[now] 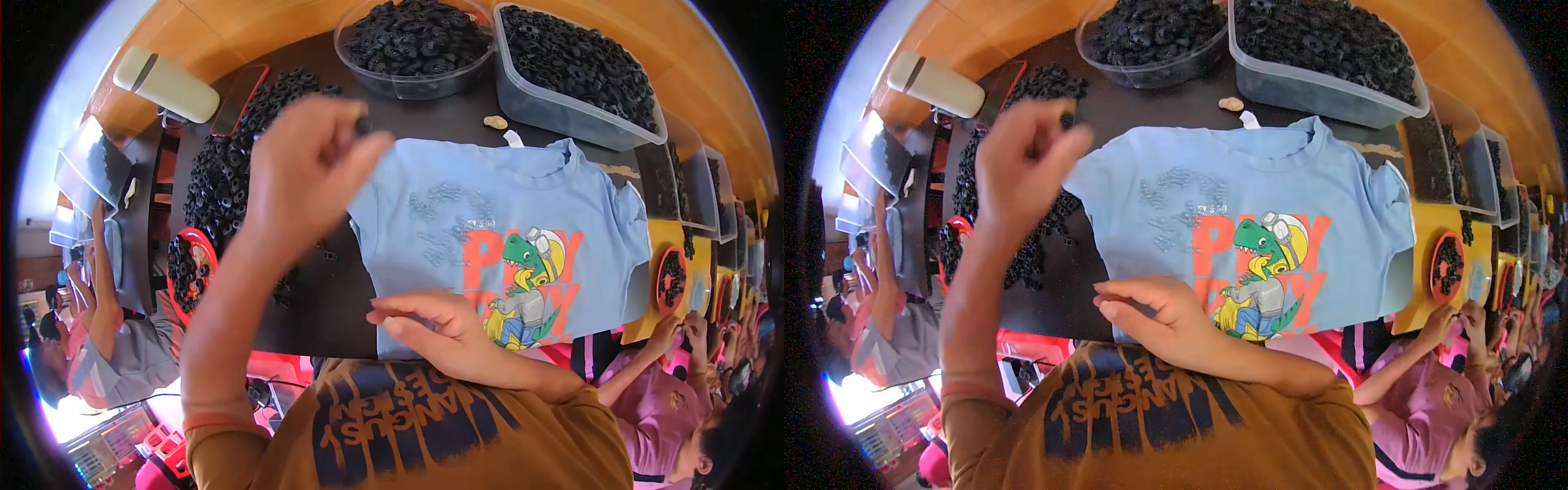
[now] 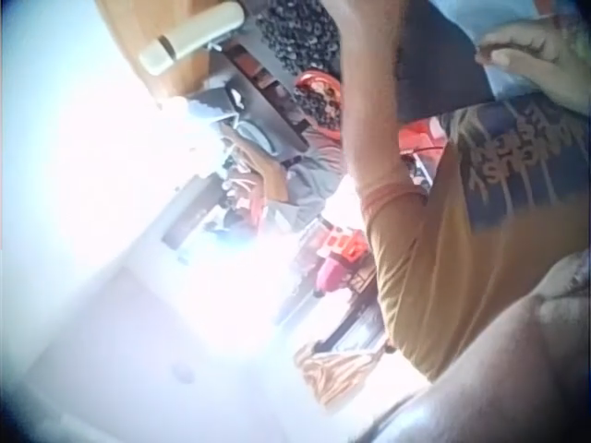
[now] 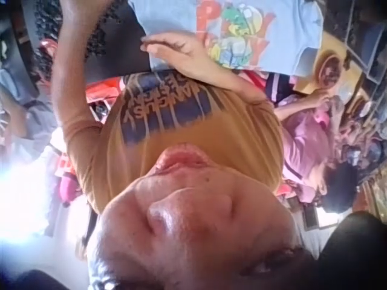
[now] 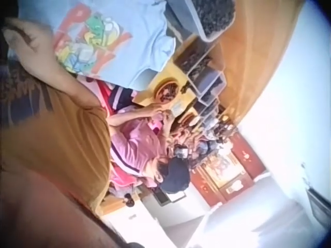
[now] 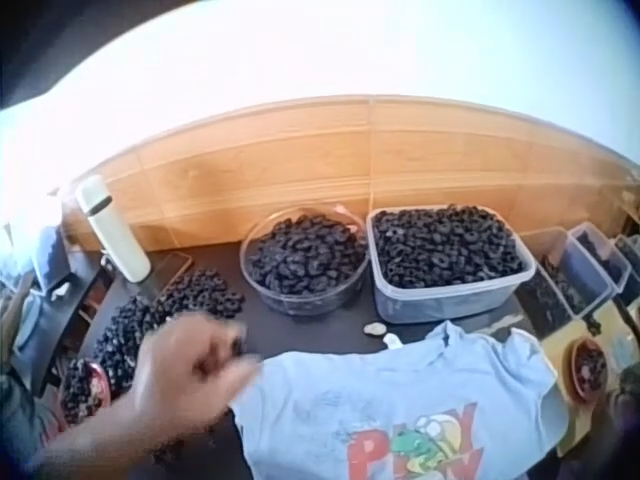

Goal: Assembling small silver metal contacts into black plastic housings by hand.

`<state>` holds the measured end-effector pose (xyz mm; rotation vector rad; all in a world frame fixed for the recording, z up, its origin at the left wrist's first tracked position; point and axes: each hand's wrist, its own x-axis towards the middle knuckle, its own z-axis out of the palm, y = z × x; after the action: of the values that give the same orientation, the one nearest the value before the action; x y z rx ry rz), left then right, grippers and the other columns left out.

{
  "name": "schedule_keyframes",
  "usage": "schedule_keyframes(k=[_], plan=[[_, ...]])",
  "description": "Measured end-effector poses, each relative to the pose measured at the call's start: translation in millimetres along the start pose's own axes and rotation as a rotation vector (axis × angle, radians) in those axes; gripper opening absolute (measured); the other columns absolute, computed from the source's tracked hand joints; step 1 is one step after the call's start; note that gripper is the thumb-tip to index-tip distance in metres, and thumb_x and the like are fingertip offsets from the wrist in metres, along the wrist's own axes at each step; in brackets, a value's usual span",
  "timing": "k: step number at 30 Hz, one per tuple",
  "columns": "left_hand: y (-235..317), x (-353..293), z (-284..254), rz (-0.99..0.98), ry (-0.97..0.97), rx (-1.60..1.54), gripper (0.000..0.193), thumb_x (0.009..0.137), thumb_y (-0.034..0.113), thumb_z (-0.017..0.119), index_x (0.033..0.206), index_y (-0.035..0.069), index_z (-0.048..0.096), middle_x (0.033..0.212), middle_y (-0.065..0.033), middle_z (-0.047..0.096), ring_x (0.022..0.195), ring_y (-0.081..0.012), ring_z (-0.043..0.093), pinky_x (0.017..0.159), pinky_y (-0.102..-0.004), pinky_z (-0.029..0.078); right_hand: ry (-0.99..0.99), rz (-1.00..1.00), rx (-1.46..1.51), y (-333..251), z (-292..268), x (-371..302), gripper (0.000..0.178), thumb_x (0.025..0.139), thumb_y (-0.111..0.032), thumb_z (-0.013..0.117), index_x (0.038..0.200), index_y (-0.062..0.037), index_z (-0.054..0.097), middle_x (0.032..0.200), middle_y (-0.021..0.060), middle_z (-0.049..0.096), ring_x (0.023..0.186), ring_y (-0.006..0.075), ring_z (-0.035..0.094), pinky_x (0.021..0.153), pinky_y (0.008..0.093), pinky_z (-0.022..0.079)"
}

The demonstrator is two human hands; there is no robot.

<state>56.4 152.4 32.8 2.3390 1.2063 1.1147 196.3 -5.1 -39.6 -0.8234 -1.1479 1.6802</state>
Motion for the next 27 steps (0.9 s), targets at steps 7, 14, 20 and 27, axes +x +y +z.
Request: schedule_keyframes(k=[7,14,20,27], plan=[[-54.4,84.1,34.3,-0.051,-0.347,0.226,0.031,0.083,0.026,0.062,0.101,0.001,0.059,0.080,-0.0114,0.063,0.073,-0.0213,0.058,0.070,-0.0329,0.046,0.061,0.134,0.105,4.2,4.8,-0.7,0.022,0.091,-0.006,0.055,0.110,0.0033,0.060,0.099,0.0094,0.066,0.095,0.0135,0.061,0.084,0.0257,0.046],[-12.3,8.0,-36.9,0.070,-0.277,0.138,0.028,0.085,0.021,0.055,0.102,-0.002,0.056,0.068,-0.0081,0.057,0.063,-0.0144,0.054,0.058,-0.0278,0.044,0.031,0.108,0.023,-6.3,8.3,2.7,0.021,0.090,-0.005,0.055,0.108,0.0040,0.060,0.100,0.0111,0.064,0.096,0.0155,0.062,0.083,0.0256,0.046],[-17.5,-123.7,-49.1,-0.320,-0.168,0.210,0.017,0.082,0.001,0.059,0.098,0.001,0.065,0.085,-0.0087,0.063,0.075,-0.0167,0.059,0.070,-0.0257,0.046,0.062,-0.060,-0.136,12.8,10.1,13.7,0.016,0.085,0.001,0.057,0.100,0.0027,0.062,0.085,0.0104,0.067,0.075,0.0168,0.063,0.066,0.0265,0.047],[-25.1,-137.9,-28.2,-0.076,-0.146,0.308,0.026,0.073,0.005,0.059,0.098,0.004,0.063,0.087,-0.0092,0.055,0.077,-0.0273,0.058,0.065,-0.0362,0.046,0.060,-0.049,-0.239,10.2,18.0,13.0,0.016,0.086,0.001,0.056,0.102,0.0026,0.062,0.085,0.0107,0.066,0.077,0.0149,0.062,0.067,0.0245,0.047]])
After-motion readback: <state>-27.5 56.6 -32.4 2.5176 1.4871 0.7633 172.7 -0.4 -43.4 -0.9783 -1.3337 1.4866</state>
